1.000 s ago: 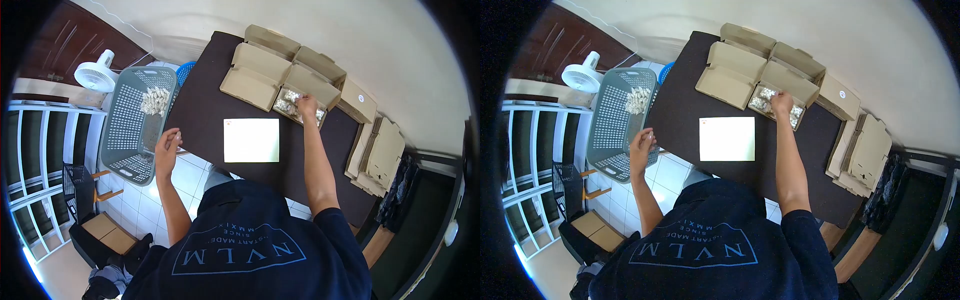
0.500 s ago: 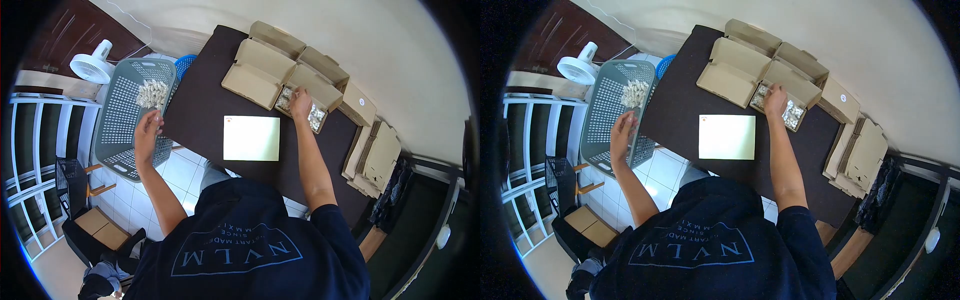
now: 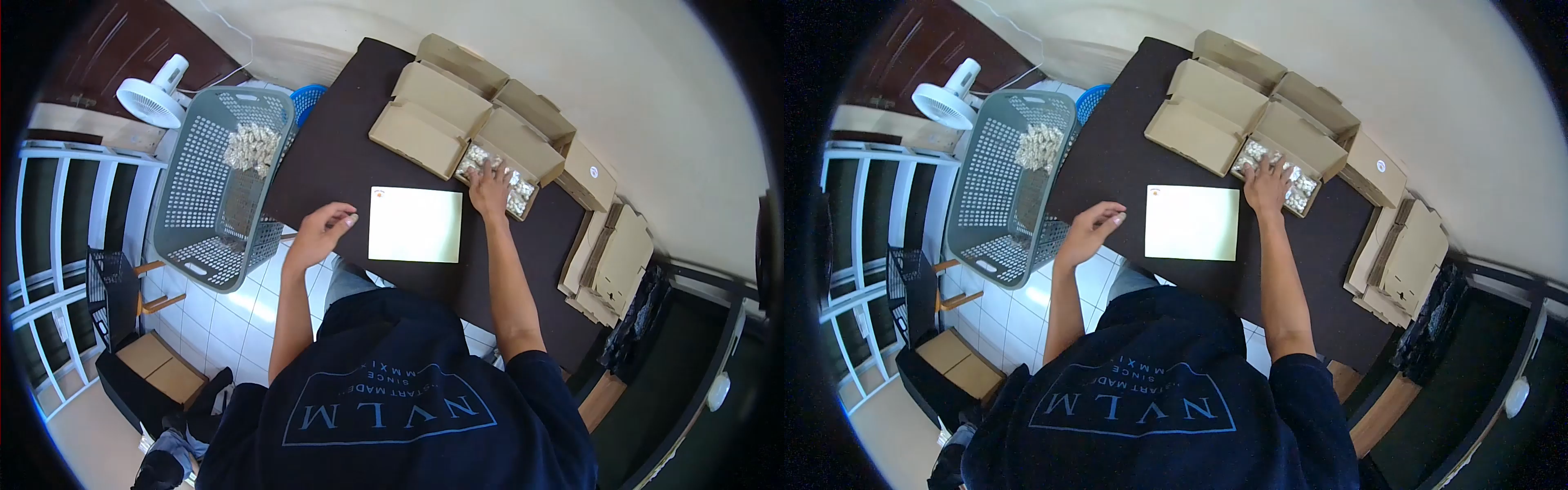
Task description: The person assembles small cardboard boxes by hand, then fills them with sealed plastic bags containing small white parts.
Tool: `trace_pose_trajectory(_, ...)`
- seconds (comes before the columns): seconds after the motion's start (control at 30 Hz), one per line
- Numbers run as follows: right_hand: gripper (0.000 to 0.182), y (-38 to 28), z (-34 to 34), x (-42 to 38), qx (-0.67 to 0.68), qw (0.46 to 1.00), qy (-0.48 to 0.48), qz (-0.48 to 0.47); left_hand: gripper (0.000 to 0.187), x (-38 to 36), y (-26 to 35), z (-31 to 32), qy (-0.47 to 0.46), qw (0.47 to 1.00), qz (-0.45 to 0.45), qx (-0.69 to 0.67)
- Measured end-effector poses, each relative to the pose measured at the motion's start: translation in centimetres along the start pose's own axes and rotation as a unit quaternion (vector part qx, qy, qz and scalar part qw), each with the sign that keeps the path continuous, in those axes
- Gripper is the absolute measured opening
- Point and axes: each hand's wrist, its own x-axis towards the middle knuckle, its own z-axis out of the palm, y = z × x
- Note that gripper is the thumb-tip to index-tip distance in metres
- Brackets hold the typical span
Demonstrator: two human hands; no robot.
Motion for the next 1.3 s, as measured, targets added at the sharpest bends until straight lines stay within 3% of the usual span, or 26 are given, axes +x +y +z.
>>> trace_pose_trajectory(0.23,0.061,-1.1,-2.1,-0.5,-0.020,0.997,-0.079,0.010,0.021,-0.3,-0.3,1.4,-0.025,1.000,0.010,0.016)
trace_pose_trajectory(0.33,0.057,0.3,-3.1,-0.1,0.020,1.000,-0.008,-0.006,0.017,1.0,-1.0,2.0,-0.018,0.999,0.032,-0.011)
trace_pose_trajectory(0.37,0.048,2.0,-3.5,0.4,0.067,0.995,0.059,-0.035,0.017,1.5,-1.4,2.1,-0.013,0.999,0.029,-0.009)
trace_pose_trajectory(0.4,0.039,2.2,-3.0,0.8,0.119,0.983,0.123,-0.067,0.020,2.0,-1.8,2.0,0.005,0.999,0.022,0.024)
trace_pose_trajectory(0.43,0.031,-0.7,-6.9,-0.3,0.153,0.986,0.067,0.003,0.025,2.5,-2.2,1.4,0.030,0.998,0.013,0.058)
trace_pose_trajectory(0.47,0.024,-1.1,-7.2,-0.9,0.117,0.988,0.095,0.029,0.030,2.8,-2.4,0.8,0.067,0.997,0.007,0.047)
trace_pose_trajectory(0.5,0.020,0.5,-5.7,-1.1,0.137,0.980,0.140,-0.026,0.036,3.1,-2.6,0.1,0.105,0.994,-0.001,0.036)
trace_pose_trajectory(0.53,0.019,0.0,-5.4,-1.9,0.212,0.968,0.131,0.000,0.047,3.3,-2.9,-1.1,0.129,0.990,-0.037,0.032)
trace_pose_trajectory(0.57,0.019,-0.7,-5.8,-3.0,0.203,0.974,0.103,0.016,0.047,3.1,-3.2,-2.8,0.152,0.987,-0.048,0.033)
trace_pose_trajectory(0.6,0.022,-0.7,-5.2,-4.1,0.183,0.975,0.124,-0.032,0.051,3.0,-3.4,-4.5,0.201,0.976,-0.078,0.028)
trace_pose_trajectory(0.67,0.036,-1.4,-4.2,-6.1,0.293,0.954,0.019,0.061,0.058,2.9,-5.1,-8.0,0.278,0.952,-0.130,-0.002)
trace_pose_trajectory(0.7,0.044,-2.6,-3.8,-7.2,0.283,0.957,0.042,0.048,0.053,3.3,-7.8,-9.8,0.319,0.942,-0.102,-0.017)
trace_pose_trajectory(0.77,0.048,-4.6,-3.8,-9.2,0.278,0.958,-0.009,0.066,0.045,2.8,-9.8,-13.7,0.363,0.929,-0.058,-0.047)
trace_pose_trajectory(0.87,0.041,-7.1,-2.5,-11.6,0.275,0.956,-0.073,0.074,0.034,3.9,-17.4,-18.8,0.401,0.905,-0.133,-0.042)
trace_pose_trajectory(0.93,0.027,-9.4,-2.1,-12.7,0.278,0.953,-0.107,0.065,0.031,5.0,-21.4,-21.1,0.399,0.901,-0.162,-0.046)
trace_pose_trajectory(1.0,0.024,-11.9,-2.4,-13.0,0.279,0.948,-0.129,0.078,0.027,6.5,-24.4,-22.7,0.392,0.898,-0.192,-0.053)
trace_pose_trajectory(1.07,0.023,-13.0,-2.1,-13.0,0.281,0.940,-0.169,0.098,0.025,8.5,-26.9,-23.7,0.284,0.912,-0.297,-0.009)
trace_pose_trajectory(1.17,0.022,-12.8,-1.6,-13.3,0.278,0.931,-0.190,0.144,0.026,12.3,-32.7,-23.3,0.208,0.914,-0.345,-0.045)
trace_pose_trajectory(1.2,0.025,-13.2,-1.8,-13.6,0.288,0.927,-0.177,0.163,0.026,13.6,-35.1,-22.5,0.202,0.914,-0.349,-0.050)
trace_pose_trajectory(1.27,0.029,-13.4,-2.2,-14.2,0.262,0.928,-0.184,0.190,0.031,16.0,-39.1,-20.6,0.171,0.942,-0.215,0.191)
trace_pose_trajectory(1.3,0.033,-13.4,-2.4,-14.6,0.242,0.927,-0.191,0.215,0.031,16.9,-38.9,-20.0,0.165,0.944,-0.218,0.185)
